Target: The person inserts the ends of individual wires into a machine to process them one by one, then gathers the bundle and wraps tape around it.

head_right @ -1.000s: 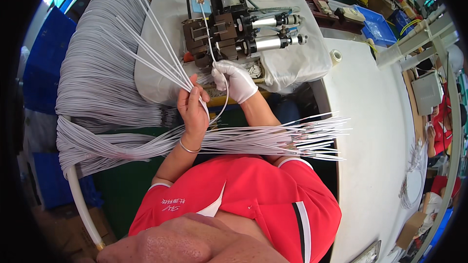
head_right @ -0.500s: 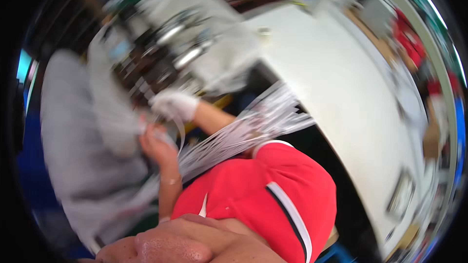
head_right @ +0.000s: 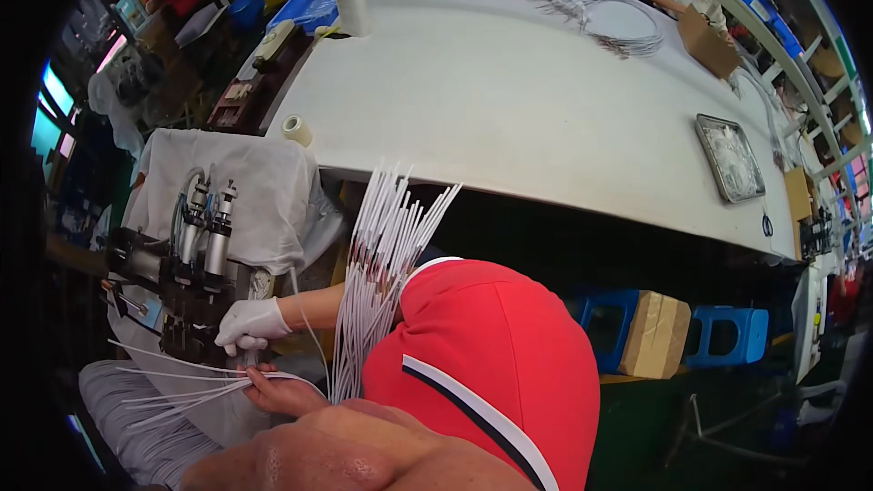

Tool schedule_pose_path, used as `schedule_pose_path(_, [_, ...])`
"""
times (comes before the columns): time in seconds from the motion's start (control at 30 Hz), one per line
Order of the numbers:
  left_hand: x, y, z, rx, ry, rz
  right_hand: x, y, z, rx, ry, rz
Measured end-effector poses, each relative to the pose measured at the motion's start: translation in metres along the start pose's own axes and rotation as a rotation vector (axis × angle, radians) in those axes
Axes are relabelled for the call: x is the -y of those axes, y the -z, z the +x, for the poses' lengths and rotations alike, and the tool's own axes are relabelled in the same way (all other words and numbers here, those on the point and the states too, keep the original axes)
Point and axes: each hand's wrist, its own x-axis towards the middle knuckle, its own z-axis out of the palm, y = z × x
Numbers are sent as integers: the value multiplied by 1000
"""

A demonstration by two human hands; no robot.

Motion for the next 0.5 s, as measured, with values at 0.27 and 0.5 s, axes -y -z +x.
schedule_pose_path(0.27, [-14, 4, -16, -35, 13, -65, -21, -40, -2, -89, 356, -664])
schedule_pose_path(0.5, [16, 9, -10, -39, 47, -138, 5, -37, -11, -296, -7, -425])
